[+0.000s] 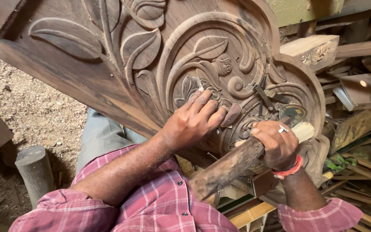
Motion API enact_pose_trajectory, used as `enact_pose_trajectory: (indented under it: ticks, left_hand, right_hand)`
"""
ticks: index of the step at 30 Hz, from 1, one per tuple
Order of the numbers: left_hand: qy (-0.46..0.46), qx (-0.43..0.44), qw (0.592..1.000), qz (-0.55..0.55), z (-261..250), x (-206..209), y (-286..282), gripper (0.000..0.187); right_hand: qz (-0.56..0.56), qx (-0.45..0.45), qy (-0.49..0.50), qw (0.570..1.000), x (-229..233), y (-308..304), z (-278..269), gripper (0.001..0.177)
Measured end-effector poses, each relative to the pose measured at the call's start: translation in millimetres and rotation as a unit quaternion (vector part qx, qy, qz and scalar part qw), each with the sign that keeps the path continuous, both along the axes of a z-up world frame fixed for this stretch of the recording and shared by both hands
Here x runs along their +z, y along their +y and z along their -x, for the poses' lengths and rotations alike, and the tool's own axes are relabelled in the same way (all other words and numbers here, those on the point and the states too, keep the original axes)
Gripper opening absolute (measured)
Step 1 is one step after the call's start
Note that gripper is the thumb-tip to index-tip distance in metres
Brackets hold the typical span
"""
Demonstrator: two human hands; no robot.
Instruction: The person carves a floral design into a wooden panel using a chisel and mallet. They repeatedly strike the chisel to remove wood shavings and refine the carved details.
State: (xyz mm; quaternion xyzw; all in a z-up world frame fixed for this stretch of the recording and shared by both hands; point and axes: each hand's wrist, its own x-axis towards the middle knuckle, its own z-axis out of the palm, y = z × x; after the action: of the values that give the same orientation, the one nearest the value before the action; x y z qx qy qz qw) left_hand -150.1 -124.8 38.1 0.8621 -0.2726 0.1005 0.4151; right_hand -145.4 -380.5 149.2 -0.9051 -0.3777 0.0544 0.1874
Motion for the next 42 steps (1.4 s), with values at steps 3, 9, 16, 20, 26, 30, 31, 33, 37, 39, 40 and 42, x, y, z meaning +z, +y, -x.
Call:
enact_pose_trajectory:
  ticks: [3, 9, 16, 20, 26, 30, 31, 33, 37, 39, 40, 42]
  left_hand:
    - [-0.012, -0.016, 1.0, 0.012, 2, -6, 4, 0.034]
    - [-0.028, -0.068, 0.997, 0.036, 3, -22, 12, 0.034]
    - [-0.056, -0.118, 0.991, -0.009, 0, -31, 19, 0.03]
    - [-0.062, -0.107, 0.992, 0.0, 1, -31, 18, 0.03]
    - [-0.076, -0.124, 0.989, -0.041, 1, -31, 16, 0.025]
    - [-0.09, -0.128, 0.986, -0.057, 2, -31, 16, 0.029]
    - [-0.089, -0.127, 0.986, -0.054, 3, -32, 18, 0.033]
    - [-0.093, -0.126, 0.986, -0.055, 4, -33, 18, 0.039]
    - [-0.078, -0.132, 0.987, -0.048, 5, -35, 14, 0.047]
    - [-0.075, -0.129, 0.987, -0.051, 6, -36, 15, 0.048]
    - [-0.086, -0.125, 0.986, -0.063, 5, -36, 16, 0.048]
    - [-0.089, -0.125, 0.985, -0.078, 10, -35, 16, 0.048]
  right_hand:
    - [-0.001, 0.046, -0.046, 0.998, -6, -1, -12, 0.032]
    - [0.098, 0.084, -0.054, 0.99, -15, -3, -26, 0.031]
    - [0.081, 0.119, -0.092, 0.985, -14, 4, -26, 0.029]
    - [0.114, 0.095, -0.086, 0.985, -9, 5, -20, 0.029]
    - [0.111, 0.132, -0.12, 0.978, -11, 0, -14, 0.024]
    - [0.176, 0.095, -0.088, 0.976, -11, -6, -9, 0.026]
    - [0.158, 0.103, -0.096, 0.977, -12, -6, -9, 0.025]
    - [0.127, 0.115, -0.111, 0.979, -13, -7, -6, 0.023]
    - [0.143, 0.116, -0.118, 0.976, -12, -12, -1, 0.024]
    - [0.166, 0.076, -0.095, 0.979, -15, -11, -3, 0.022]
    - [0.146, 0.092, -0.11, 0.979, -18, -10, -5, 0.022]
    - [0.11, 0.118, -0.13, 0.978, -20, -10, -2, 0.02]
